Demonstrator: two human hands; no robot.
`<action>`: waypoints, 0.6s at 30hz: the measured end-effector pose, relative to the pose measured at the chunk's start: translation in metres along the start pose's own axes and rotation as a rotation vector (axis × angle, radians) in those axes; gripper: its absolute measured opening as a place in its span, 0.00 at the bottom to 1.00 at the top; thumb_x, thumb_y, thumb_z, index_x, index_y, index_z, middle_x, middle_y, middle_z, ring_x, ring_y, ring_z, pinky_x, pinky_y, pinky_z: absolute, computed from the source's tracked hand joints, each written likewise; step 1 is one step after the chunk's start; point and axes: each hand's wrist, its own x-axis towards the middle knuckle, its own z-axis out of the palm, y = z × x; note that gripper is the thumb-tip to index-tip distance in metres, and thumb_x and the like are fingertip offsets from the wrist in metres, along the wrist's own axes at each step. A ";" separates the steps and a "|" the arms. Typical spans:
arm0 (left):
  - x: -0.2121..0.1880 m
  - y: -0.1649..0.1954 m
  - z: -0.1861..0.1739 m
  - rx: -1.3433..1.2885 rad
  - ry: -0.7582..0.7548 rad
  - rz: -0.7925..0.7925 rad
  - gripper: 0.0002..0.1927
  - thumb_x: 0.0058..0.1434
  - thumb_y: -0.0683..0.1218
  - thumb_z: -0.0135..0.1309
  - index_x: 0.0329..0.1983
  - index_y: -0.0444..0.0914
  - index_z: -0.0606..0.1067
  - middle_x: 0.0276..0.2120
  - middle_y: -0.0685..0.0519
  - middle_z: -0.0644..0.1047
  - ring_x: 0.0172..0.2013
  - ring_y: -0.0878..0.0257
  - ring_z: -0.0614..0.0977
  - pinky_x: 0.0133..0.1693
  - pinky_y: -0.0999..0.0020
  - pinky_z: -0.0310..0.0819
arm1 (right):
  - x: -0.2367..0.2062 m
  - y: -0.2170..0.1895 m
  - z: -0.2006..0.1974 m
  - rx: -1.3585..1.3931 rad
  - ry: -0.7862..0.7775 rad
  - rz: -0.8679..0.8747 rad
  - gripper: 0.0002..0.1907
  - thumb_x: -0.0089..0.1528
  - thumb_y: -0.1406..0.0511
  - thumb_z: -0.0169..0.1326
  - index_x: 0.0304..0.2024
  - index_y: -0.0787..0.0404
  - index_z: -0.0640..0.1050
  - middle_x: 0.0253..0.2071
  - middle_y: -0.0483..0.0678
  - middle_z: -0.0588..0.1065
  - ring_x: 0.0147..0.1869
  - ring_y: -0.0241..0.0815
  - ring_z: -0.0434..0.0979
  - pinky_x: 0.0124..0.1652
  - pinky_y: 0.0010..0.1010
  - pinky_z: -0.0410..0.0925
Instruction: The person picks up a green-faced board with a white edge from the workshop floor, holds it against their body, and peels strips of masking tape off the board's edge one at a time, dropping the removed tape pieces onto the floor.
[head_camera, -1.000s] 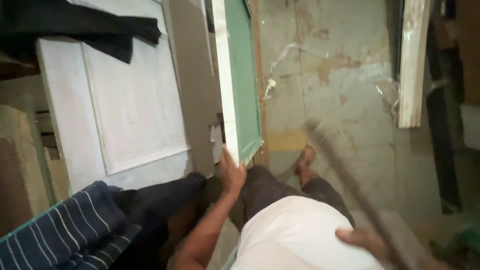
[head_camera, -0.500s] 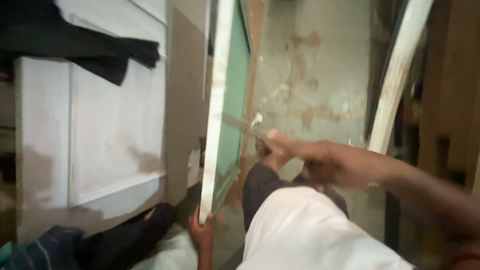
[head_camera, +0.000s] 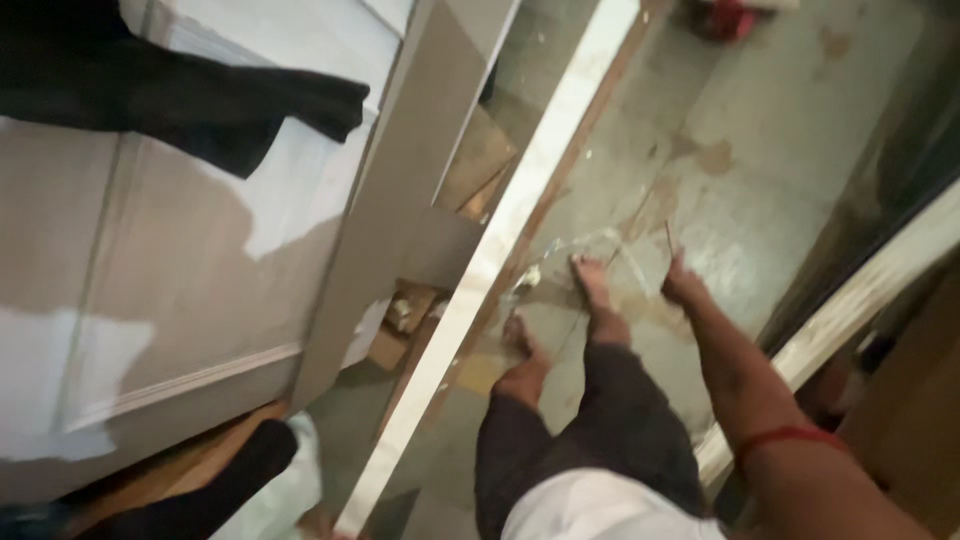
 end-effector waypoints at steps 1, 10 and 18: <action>-0.005 0.004 0.005 -0.044 0.038 -0.025 0.17 0.65 0.50 0.56 0.53 0.37 0.76 0.47 0.46 0.79 0.44 0.53 0.81 0.45 0.57 0.76 | 0.002 0.003 -0.006 -0.058 -0.019 -0.001 0.26 0.62 0.67 0.51 0.63 0.59 0.66 0.46 0.59 0.76 0.42 0.55 0.75 0.41 0.44 0.68; -0.021 -0.008 -0.036 -0.497 0.411 -0.029 0.14 0.68 0.51 0.52 0.50 0.39 0.75 0.46 0.49 0.79 0.43 0.54 0.81 0.43 0.56 0.77 | -0.129 -0.067 -0.049 -0.389 0.192 -0.670 0.27 0.61 0.61 0.51 0.63 0.57 0.70 0.52 0.60 0.76 0.53 0.62 0.78 0.52 0.49 0.71; 0.016 -0.056 -0.076 -1.142 -0.046 0.225 0.23 0.74 0.55 0.49 0.50 0.29 0.79 0.45 0.44 0.80 0.45 0.55 0.82 0.50 0.57 0.76 | -0.236 -0.241 -0.015 -0.849 0.557 -1.759 0.43 0.49 0.56 0.56 0.66 0.65 0.66 0.61 0.61 0.70 0.64 0.65 0.68 0.60 0.61 0.58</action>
